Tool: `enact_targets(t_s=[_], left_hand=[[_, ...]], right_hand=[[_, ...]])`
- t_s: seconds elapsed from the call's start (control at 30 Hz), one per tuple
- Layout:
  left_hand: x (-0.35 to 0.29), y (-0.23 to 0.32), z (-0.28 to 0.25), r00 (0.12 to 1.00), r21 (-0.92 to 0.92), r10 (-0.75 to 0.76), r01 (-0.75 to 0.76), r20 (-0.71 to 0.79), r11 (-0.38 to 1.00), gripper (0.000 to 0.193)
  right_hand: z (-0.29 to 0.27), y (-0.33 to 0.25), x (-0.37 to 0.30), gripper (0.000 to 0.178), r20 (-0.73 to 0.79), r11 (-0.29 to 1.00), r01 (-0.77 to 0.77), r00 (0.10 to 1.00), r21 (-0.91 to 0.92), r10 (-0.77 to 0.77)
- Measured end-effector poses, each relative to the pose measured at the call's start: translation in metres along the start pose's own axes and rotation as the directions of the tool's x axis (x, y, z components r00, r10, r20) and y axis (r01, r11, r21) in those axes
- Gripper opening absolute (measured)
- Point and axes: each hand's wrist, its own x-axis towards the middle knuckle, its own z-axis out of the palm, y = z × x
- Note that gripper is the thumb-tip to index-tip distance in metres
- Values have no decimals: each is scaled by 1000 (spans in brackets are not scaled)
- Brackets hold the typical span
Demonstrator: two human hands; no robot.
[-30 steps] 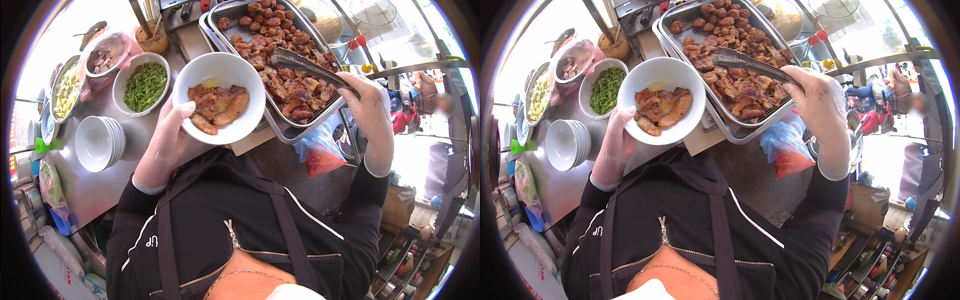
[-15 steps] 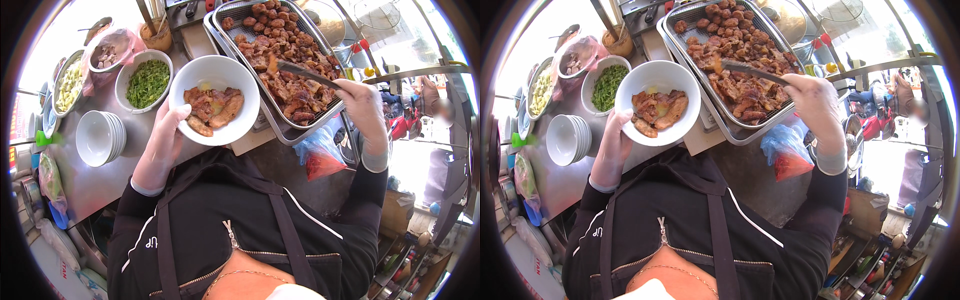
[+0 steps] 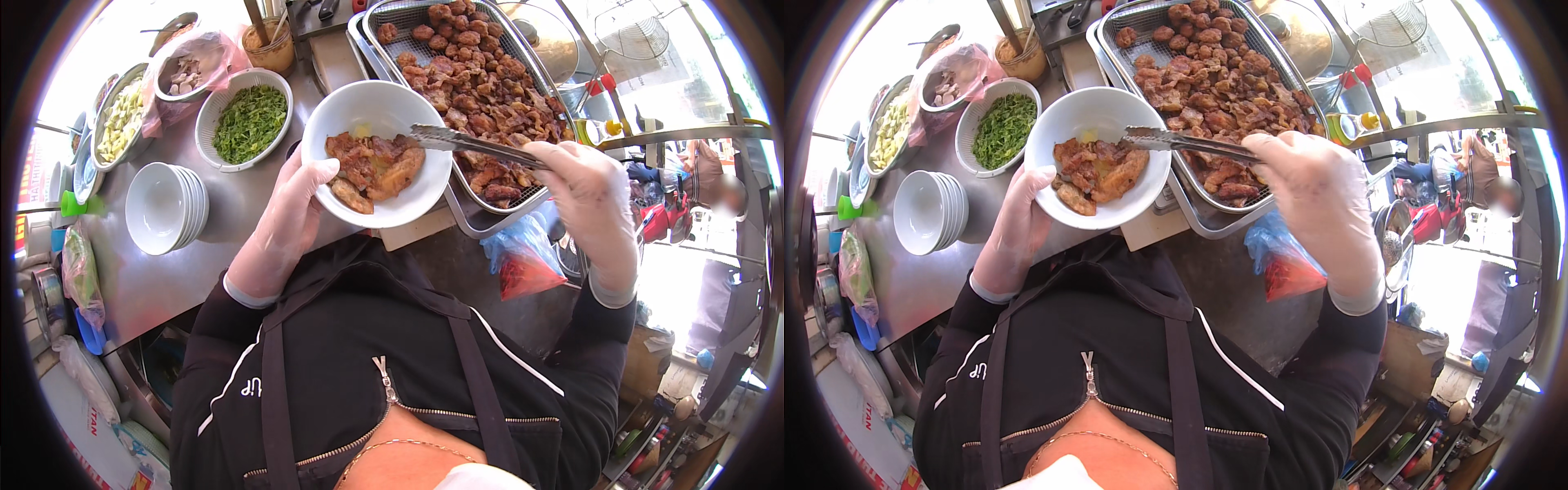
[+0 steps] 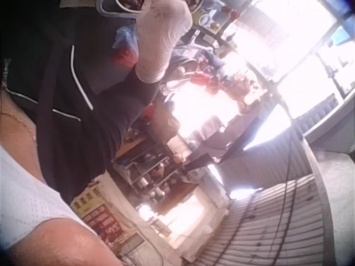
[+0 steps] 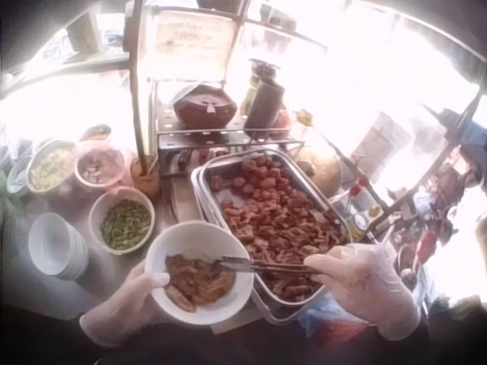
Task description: The person assembles bowls of food at a street stall. They scoop sliced potatoes and fried meat into bowls, add chopped green herbs, and pour a dark sauce over the contents. The person repeats this process for multiple bowls, handling ingredients and serving utensils throughout.
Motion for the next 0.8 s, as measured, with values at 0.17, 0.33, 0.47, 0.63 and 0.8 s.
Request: enact_targets(t_s=[0.17,0.33,0.47,0.63,0.8], left_hand=[[-6,-2,3,999,-58,-12,9,-43,998,62],[-2,-4,-12,999,-55,7,-5,50,998,59],[0,0,-10,999,-63,13,-15,-34,998,60],[6,5,3,996,-25,46,-48,-72,999,61],[15,6,4,998,-11,37,-38,-44,999,61]], right_hand=[[-2,-2,12,26,42,989,144,989,16,-144],[-3,92,54,27,-100,930,-365,928,-39,360],[32,120,97,27,-42,900,-353,934,-257,355],[67,129,110,23,-102,892,-287,958,-349,268],[43,118,97,21,-107,901,-334,943,-277,316]])
